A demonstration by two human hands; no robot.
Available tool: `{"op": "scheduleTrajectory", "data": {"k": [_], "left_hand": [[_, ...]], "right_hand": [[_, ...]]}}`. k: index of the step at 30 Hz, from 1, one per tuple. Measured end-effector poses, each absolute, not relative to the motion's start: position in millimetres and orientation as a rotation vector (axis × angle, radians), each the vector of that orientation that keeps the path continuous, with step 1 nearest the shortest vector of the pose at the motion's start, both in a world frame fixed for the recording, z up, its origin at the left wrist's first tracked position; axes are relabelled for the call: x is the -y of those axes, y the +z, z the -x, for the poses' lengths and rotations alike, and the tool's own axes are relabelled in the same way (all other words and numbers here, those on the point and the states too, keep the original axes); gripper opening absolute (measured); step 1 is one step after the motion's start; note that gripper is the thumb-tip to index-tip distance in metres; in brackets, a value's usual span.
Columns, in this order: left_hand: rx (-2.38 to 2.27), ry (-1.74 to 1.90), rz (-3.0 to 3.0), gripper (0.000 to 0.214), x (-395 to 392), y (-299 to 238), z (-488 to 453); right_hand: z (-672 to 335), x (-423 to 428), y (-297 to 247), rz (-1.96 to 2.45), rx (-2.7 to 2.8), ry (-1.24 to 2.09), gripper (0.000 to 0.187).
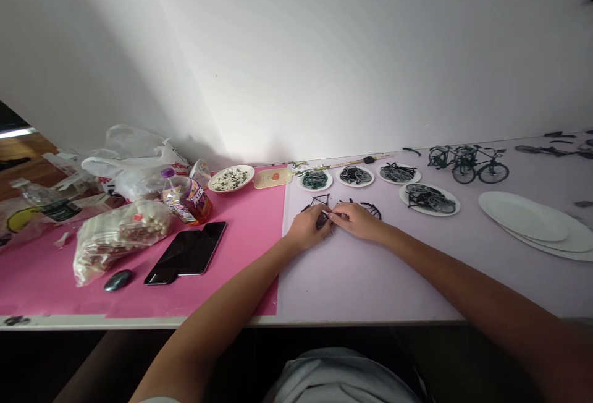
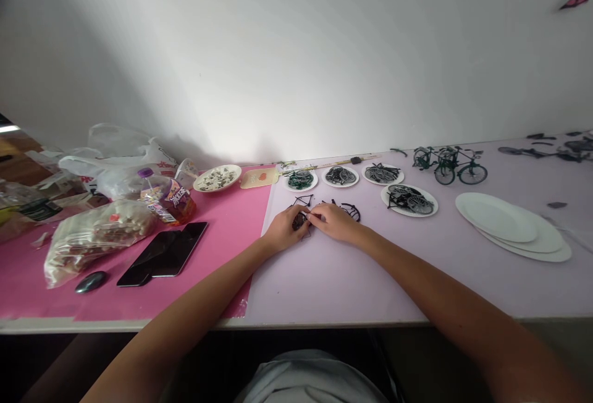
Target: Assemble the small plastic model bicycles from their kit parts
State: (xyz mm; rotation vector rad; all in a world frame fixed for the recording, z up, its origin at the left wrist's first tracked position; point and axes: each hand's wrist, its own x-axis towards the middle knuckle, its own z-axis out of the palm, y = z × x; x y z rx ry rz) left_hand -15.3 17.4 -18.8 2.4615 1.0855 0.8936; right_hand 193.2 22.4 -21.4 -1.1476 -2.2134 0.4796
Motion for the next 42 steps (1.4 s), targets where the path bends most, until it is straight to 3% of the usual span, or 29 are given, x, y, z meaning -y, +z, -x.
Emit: {"op": "scheduleTrajectory", "data": {"k": [42], "left_hand": [[-1.103,0.851,-2.458,0.023,-18.0,-17.9,16.0]], "right_hand": [[-193.8,-22.5,-20.6,1.154,2.22,0.496,0.031]]}}
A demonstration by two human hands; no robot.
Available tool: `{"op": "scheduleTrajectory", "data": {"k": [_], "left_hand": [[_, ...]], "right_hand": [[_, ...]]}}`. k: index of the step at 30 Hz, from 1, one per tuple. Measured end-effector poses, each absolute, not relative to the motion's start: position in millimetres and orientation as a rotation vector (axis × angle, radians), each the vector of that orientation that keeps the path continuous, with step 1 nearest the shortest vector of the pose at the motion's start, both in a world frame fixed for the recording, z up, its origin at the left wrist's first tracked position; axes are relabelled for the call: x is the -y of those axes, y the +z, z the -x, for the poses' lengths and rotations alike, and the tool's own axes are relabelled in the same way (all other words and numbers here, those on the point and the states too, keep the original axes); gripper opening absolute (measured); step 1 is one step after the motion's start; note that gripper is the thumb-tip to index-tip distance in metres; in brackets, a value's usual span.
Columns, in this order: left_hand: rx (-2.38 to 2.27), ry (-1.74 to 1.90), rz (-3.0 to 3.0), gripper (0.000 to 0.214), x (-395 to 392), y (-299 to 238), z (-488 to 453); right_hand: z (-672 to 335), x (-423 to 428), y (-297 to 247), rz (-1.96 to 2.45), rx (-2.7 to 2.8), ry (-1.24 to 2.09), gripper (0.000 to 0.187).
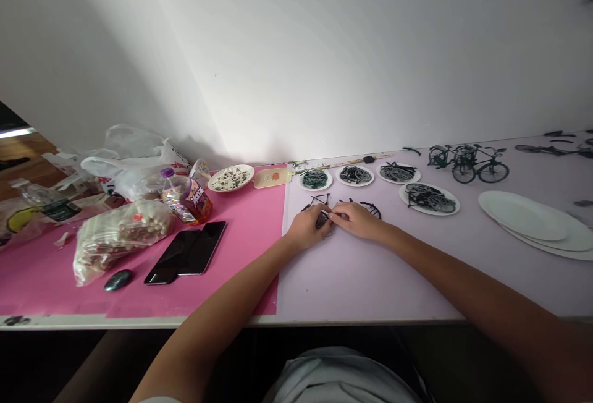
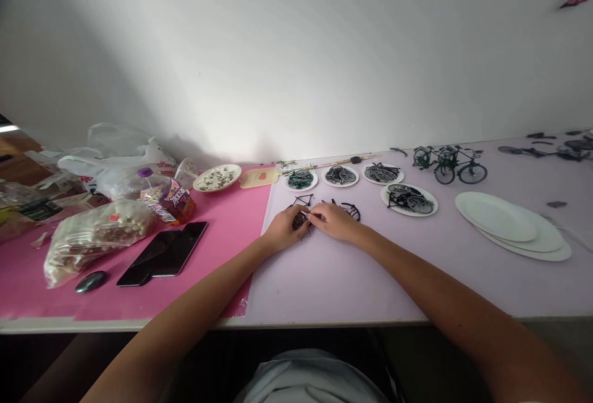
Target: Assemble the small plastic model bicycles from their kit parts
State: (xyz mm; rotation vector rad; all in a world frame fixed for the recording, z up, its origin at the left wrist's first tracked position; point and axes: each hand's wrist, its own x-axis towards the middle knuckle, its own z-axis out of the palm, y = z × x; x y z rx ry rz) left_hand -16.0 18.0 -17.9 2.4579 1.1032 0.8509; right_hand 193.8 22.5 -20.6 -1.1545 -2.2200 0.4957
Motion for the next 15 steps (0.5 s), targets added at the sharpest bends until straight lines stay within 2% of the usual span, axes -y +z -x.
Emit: {"op": "scheduleTrajectory", "data": {"k": [15], "left_hand": [[-1.102,0.832,-2.454,0.025,-18.0,-16.5,16.1]], "right_hand": [[-193.4,-20.4,-18.1,1.16,2.22,0.491,0.029]]}}
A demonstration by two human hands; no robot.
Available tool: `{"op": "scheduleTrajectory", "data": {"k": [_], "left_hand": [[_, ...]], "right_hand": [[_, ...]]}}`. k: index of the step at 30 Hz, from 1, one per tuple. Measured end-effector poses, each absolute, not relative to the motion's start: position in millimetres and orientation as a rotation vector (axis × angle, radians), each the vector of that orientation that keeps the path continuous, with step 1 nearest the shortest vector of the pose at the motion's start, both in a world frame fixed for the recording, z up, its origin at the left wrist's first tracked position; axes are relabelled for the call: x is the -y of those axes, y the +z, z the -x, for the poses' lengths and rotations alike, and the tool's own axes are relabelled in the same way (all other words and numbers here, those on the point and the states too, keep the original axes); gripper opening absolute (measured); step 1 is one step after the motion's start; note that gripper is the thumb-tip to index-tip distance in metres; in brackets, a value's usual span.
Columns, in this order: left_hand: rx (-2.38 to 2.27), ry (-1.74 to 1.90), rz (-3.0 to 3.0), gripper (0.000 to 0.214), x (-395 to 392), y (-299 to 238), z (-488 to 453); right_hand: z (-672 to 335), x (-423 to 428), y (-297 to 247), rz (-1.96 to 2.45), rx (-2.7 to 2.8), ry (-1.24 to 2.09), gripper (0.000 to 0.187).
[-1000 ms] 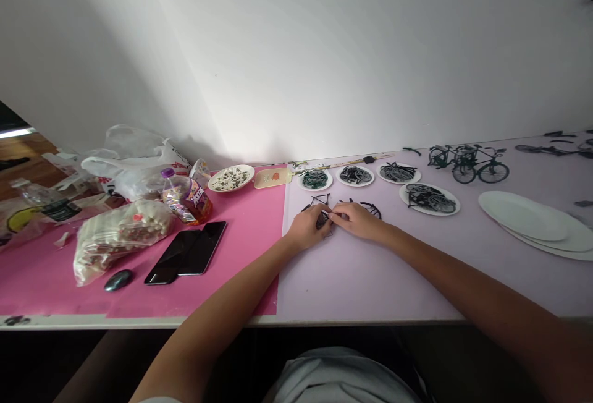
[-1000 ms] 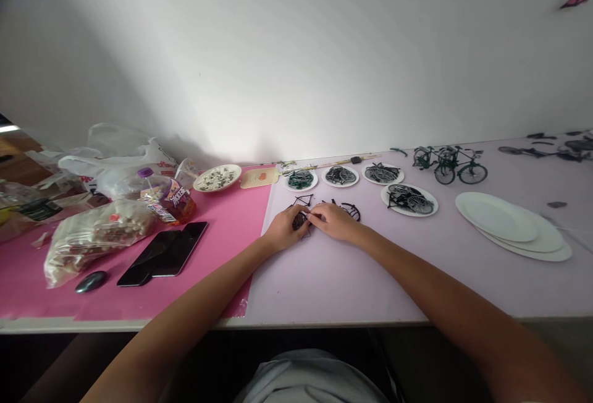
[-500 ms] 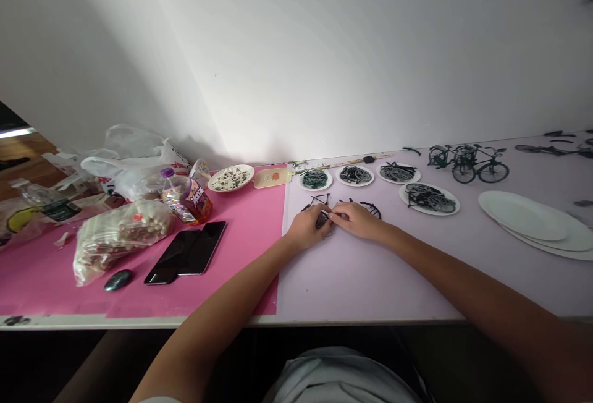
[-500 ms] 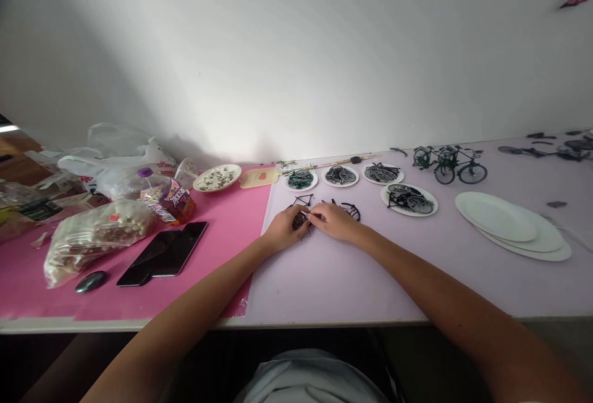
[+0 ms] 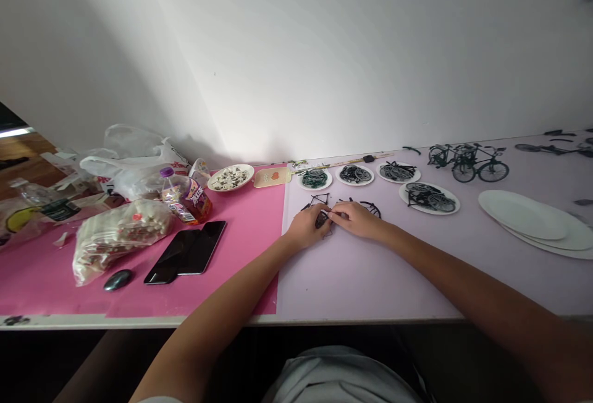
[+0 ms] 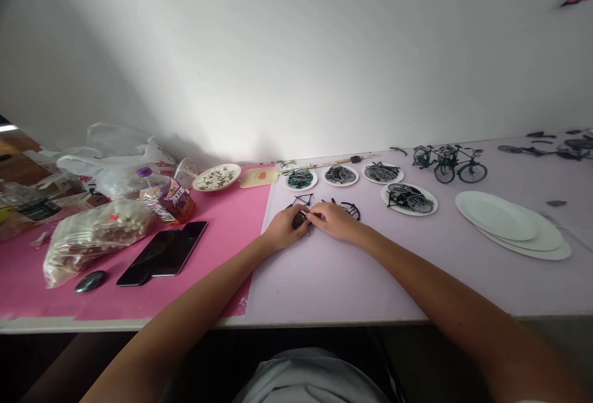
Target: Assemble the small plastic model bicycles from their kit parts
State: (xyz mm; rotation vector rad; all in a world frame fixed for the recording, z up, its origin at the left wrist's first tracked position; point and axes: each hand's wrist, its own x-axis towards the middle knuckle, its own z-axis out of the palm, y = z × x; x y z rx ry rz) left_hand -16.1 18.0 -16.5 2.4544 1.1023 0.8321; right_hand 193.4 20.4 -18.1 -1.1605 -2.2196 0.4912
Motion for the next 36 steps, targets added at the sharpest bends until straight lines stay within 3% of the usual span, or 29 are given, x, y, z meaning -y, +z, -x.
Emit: {"op": "scheduleTrajectory", "data": {"k": [36], "left_hand": [[-1.107,0.771,-2.494,0.024,-20.0,-15.8,15.8]], "right_hand": [[-194.6,-22.0,-20.6,1.141,2.221,0.488,0.028]]}}
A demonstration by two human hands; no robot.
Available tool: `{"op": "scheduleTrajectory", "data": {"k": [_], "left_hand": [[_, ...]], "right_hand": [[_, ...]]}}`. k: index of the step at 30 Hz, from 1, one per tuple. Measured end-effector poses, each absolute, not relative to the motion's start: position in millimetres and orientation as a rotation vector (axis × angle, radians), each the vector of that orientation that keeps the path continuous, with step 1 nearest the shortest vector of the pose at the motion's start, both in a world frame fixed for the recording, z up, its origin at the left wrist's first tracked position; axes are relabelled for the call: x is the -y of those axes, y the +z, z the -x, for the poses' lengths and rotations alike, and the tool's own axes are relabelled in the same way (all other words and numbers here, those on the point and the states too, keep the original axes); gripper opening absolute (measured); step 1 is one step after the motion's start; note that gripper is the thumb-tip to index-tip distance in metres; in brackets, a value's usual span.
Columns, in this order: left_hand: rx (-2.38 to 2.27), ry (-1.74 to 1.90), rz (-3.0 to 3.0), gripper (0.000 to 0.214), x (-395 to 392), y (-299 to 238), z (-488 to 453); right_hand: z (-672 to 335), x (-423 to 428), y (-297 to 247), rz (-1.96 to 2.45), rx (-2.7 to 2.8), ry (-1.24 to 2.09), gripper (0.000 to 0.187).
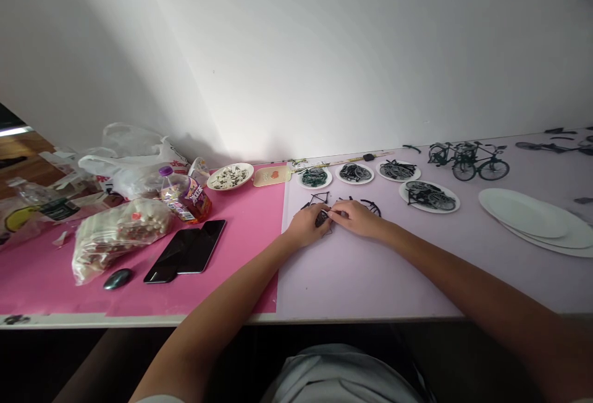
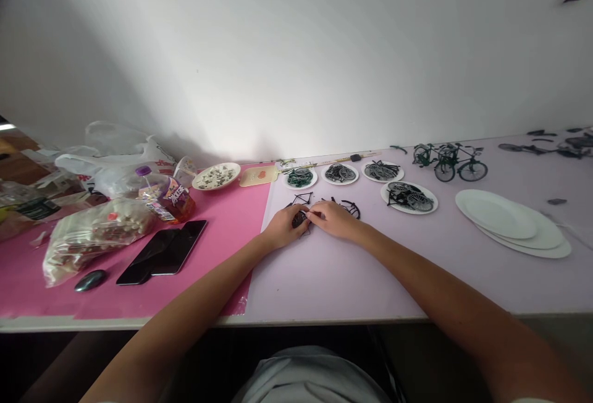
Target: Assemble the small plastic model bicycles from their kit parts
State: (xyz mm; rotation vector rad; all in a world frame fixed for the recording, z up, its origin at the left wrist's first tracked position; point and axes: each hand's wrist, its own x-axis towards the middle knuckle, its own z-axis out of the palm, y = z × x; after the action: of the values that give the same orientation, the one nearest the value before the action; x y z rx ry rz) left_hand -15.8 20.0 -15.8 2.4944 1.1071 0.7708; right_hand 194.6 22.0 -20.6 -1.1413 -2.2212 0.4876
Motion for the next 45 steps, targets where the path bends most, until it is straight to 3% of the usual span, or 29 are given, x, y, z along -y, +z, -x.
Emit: {"op": "scheduleTrajectory", "data": {"k": [45], "left_hand": [[-1.1,0.745,-2.496,0.025,-19.8,-14.5,16.0]], "right_hand": [[-194.7,-21.7,-19.4,1.16,2.237,0.496,0.028]]}}
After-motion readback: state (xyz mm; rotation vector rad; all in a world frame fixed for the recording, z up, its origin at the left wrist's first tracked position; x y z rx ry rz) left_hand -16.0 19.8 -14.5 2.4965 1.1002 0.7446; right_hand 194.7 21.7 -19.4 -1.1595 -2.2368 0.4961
